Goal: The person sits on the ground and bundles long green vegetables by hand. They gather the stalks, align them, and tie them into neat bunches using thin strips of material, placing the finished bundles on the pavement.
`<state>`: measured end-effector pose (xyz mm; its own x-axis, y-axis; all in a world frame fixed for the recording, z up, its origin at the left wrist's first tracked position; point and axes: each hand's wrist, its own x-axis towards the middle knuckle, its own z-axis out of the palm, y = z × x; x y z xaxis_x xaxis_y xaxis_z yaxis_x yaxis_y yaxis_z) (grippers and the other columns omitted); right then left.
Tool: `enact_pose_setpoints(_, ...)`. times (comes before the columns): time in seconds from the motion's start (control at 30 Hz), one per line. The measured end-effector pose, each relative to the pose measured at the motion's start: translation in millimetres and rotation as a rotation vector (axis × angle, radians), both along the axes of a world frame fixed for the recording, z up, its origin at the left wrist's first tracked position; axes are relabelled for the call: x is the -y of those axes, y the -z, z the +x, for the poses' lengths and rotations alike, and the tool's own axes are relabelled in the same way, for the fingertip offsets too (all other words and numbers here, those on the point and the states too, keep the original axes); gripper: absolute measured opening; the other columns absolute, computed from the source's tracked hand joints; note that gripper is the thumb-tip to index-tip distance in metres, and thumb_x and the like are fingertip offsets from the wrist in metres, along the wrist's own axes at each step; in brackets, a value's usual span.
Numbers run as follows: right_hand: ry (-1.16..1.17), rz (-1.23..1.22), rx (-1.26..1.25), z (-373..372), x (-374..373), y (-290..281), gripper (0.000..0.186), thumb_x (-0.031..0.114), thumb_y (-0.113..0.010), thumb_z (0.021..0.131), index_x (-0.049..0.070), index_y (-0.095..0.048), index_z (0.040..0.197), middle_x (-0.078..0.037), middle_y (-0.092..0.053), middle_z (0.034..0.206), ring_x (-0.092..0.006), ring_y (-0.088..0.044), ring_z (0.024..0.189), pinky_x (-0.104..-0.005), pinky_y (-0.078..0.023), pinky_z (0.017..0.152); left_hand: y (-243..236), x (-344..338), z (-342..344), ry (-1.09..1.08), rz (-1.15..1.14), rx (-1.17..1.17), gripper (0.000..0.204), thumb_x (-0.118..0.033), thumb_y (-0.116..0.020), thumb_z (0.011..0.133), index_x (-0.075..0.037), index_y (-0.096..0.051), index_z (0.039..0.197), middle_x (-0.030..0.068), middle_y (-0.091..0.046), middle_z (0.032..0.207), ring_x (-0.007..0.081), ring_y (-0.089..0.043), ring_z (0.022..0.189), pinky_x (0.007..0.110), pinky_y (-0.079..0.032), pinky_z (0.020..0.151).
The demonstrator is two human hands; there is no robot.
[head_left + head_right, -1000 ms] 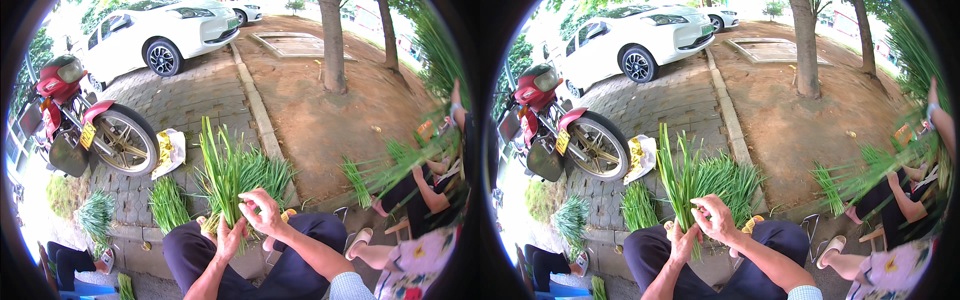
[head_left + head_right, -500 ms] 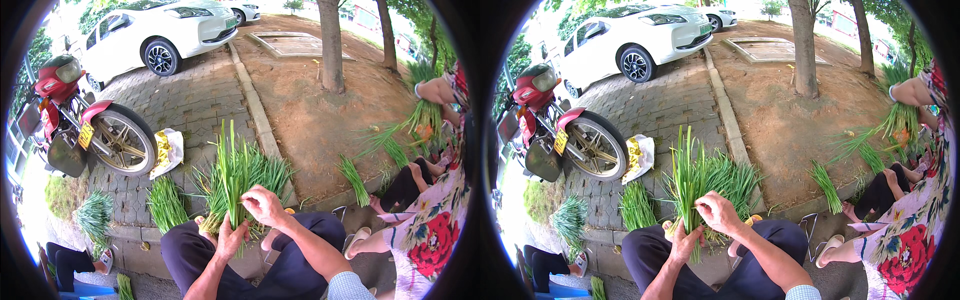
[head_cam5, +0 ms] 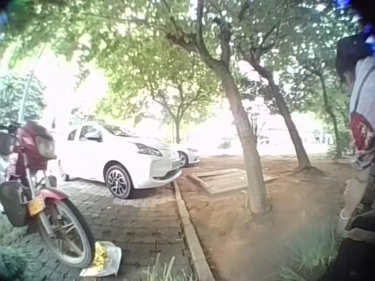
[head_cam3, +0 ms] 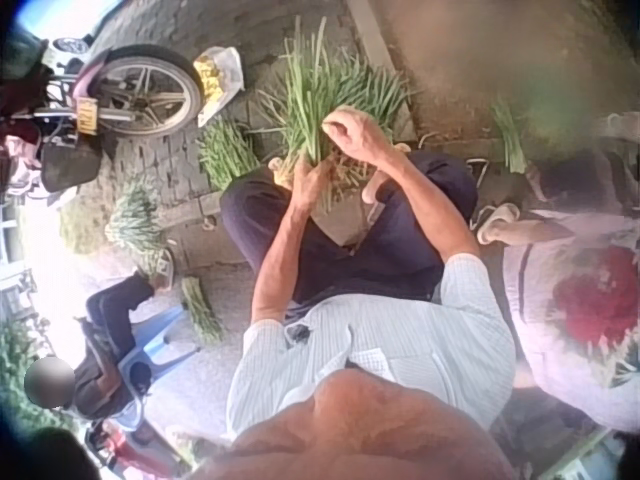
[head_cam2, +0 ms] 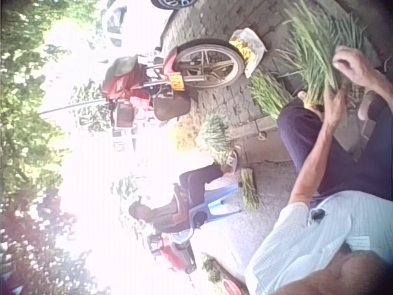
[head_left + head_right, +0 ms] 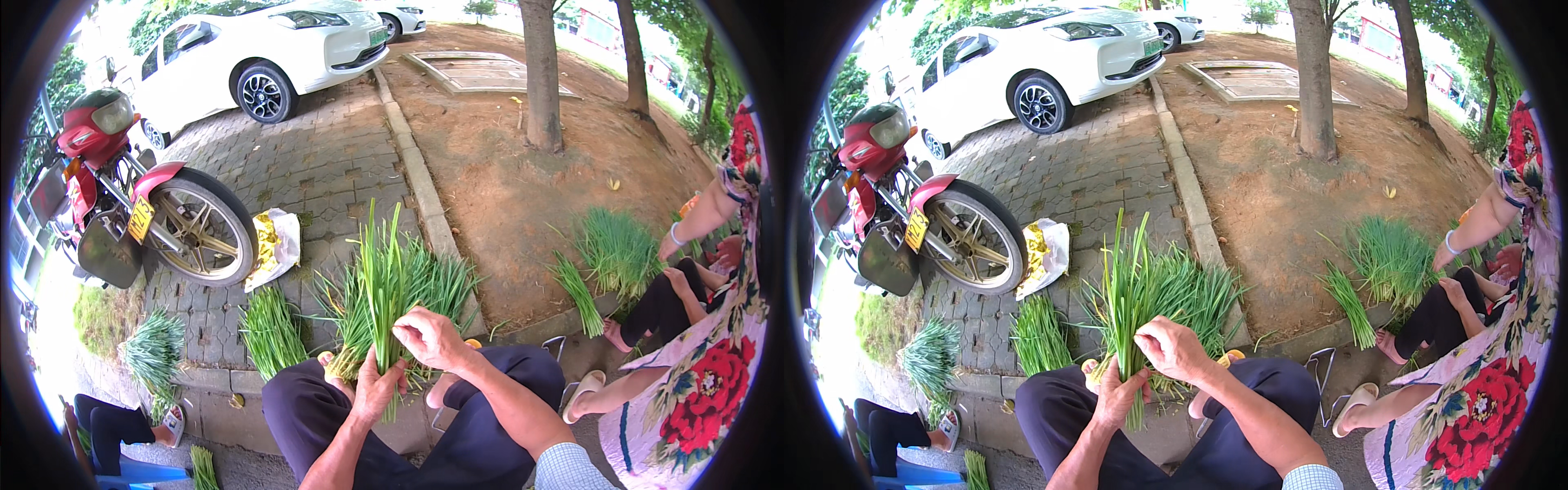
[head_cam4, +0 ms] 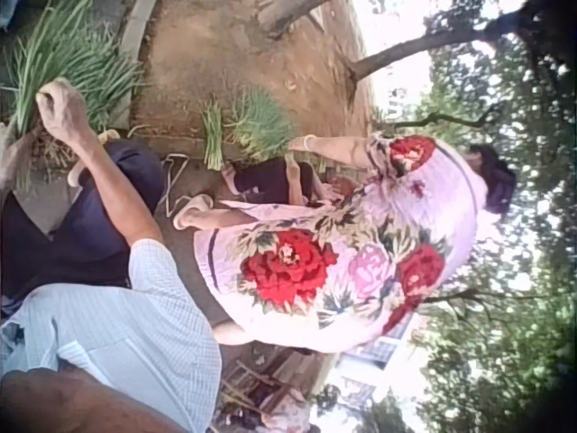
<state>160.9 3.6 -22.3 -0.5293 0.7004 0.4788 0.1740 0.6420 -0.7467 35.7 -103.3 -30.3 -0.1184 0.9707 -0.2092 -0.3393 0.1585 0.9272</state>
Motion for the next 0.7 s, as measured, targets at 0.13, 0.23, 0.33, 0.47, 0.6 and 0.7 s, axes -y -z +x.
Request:
enact_pose_setpoints(0.13,0.028,-0.08,-0.026,1,-1,-4,0.011,0.012,-0.064,0.084,0.002,-0.06,0.085,-0.009,-0.059,0.072,-0.0223,-0.06,0.061,-0.0321,-0.047,0.054,-1,0,1,-0.009,-0.008,-0.002,0.03,-0.002,-0.053,0.09,-0.005,-0.045,0.119,0.0031,-0.054,0.08,0.0104,-0.053,0.055,0.024,-0.045,0.047)
enact_pose_setpoints(0.23,0.047,-0.133,-0.053,3,-6,-1,0.014,0.015,-0.062,0.088,0.001,-0.061,0.087,-0.006,-0.058,0.069,-0.0128,-0.057,0.059,-0.0267,-0.045,0.053,2,0,0,-0.002,-0.012,-0.003,0.029,-0.003,-0.053,0.09,-0.004,-0.045,0.118,0.0034,-0.055,0.081,0.0106,-0.053,0.055,0.024,-0.045,0.047)
enact_pose_setpoints(0.33,0.093,-0.267,-0.044,7,-11,1,0.019,0.019,-0.061,0.09,0.0,-0.06,0.089,-0.004,-0.06,0.067,-0.0094,-0.059,0.059,-0.0239,-0.047,0.053,3,1,-1,0.002,-0.026,-0.006,0.028,-0.003,-0.053,0.09,-0.004,-0.045,0.117,0.0037,-0.055,0.081,0.0108,-0.053,0.055,0.024,-0.045,0.047)
enact_pose_setpoints(0.47,0.117,-0.456,-0.132,11,-18,-4,0.022,0.02,-0.062,0.09,-0.002,-0.06,0.09,-0.003,-0.061,0.068,-0.0084,-0.059,0.058,-0.0228,-0.048,0.052,3,2,-3,-0.024,-0.076,0.012,0.027,-0.004,-0.056,0.089,-0.005,-0.046,0.113,0.0058,-0.057,0.084,0.0122,-0.055,0.057,0.026,-0.048,0.049)
enact_pose_setpoints(0.6,0.17,-0.533,-0.201,18,-28,-4,0.016,0.014,-0.064,0.088,-0.001,-0.062,0.09,-0.003,-0.061,0.069,-0.0082,-0.058,0.058,-0.0227,-0.049,0.052,4,4,-7,-0.071,-0.093,0.009,0.026,-0.004,-0.057,0.088,-0.007,-0.046,0.111,0.0069,-0.058,0.084,0.0132,-0.056,0.058,0.027,-0.049,0.048)
enact_pose_setpoints(0.7,0.316,-0.326,-0.117,22,-33,3,0.01,0.011,-0.067,0.083,0.001,-0.064,0.085,-0.003,-0.063,0.07,-0.0085,-0.059,0.059,-0.0242,-0.05,0.055,7,3,-16,-0.12,-0.105,-0.013,0.025,-0.003,-0.057,0.087,-0.007,-0.046,0.109,0.0071,-0.058,0.084,0.0132,-0.056,0.057,0.028,-0.049,0.046)
